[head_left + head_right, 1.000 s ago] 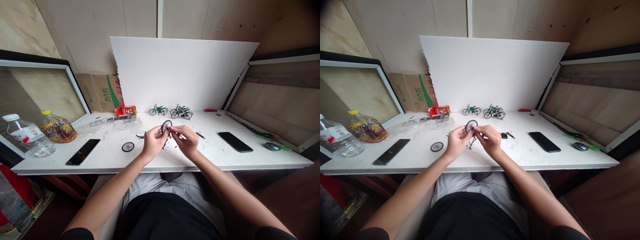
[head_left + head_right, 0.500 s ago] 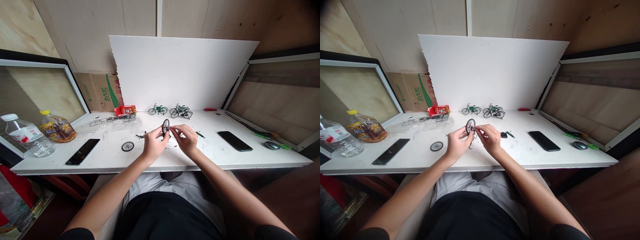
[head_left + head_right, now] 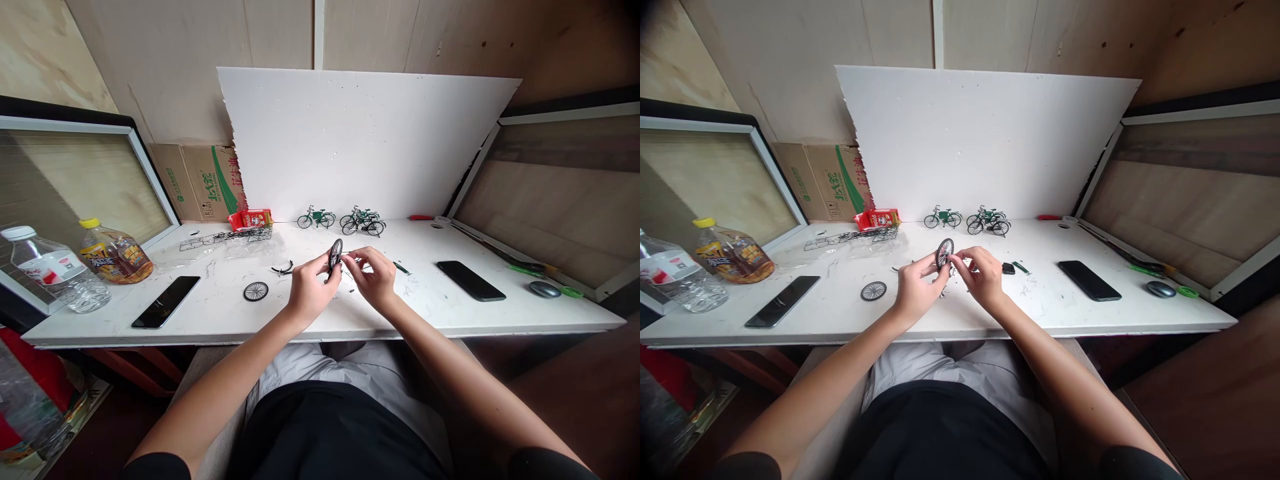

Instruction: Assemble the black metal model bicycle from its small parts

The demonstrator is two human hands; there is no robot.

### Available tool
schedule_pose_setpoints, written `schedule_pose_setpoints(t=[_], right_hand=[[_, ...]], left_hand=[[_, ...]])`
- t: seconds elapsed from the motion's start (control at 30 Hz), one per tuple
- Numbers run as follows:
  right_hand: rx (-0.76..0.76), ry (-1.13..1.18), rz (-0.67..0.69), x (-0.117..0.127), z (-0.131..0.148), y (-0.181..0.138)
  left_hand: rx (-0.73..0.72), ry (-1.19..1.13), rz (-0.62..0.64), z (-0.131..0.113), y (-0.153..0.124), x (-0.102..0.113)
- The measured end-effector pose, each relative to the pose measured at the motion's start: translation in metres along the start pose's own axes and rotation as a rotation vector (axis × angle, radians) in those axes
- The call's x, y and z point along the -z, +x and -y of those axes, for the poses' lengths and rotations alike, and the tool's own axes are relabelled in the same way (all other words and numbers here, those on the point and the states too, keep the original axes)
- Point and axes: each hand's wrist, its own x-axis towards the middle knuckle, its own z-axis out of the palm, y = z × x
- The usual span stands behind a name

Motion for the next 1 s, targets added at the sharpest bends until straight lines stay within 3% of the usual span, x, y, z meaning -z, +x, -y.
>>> schedule_pose_setpoints(t=[0.53, 1.0], right_hand=[[0.069, -0.062, 0.024, -0.0011, -0.0044, -0.0022], [-0.096, -0.068, 0.031, -0.0034, -0.0035, -0.0049]], left_hand=[[-0.026, 0.061, 0.001, -0.003, -0.0055, -0.0057], [-0.015, 0.032, 0.026, -0.0038, -0.0084, -0.0094]])
